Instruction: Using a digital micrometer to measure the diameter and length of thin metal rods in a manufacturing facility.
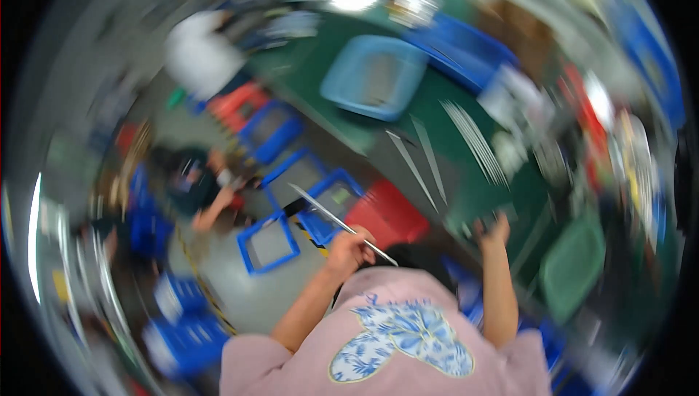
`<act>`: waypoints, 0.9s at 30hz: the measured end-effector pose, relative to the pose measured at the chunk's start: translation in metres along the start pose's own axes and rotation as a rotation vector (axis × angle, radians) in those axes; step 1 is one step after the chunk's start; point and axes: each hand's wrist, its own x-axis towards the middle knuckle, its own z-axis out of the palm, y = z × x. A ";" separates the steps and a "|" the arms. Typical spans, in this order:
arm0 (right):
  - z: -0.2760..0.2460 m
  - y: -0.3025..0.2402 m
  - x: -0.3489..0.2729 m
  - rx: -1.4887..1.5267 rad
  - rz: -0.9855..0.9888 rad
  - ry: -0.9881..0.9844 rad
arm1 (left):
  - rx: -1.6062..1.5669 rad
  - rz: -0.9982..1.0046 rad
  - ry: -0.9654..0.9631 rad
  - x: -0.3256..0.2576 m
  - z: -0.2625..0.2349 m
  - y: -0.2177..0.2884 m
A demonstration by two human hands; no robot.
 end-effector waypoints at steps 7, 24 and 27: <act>0.015 -0.067 0.192 -0.402 -0.302 0.289 | -0.598 0.160 0.364 -0.038 -0.040 -0.063; 0.119 -0.043 0.312 -1.352 -1.016 -0.003 | -0.903 0.410 0.436 -0.107 -0.084 -0.029; 0.083 -0.037 0.292 -1.546 -1.131 0.001 | -0.621 0.162 0.507 -0.135 -0.097 -0.010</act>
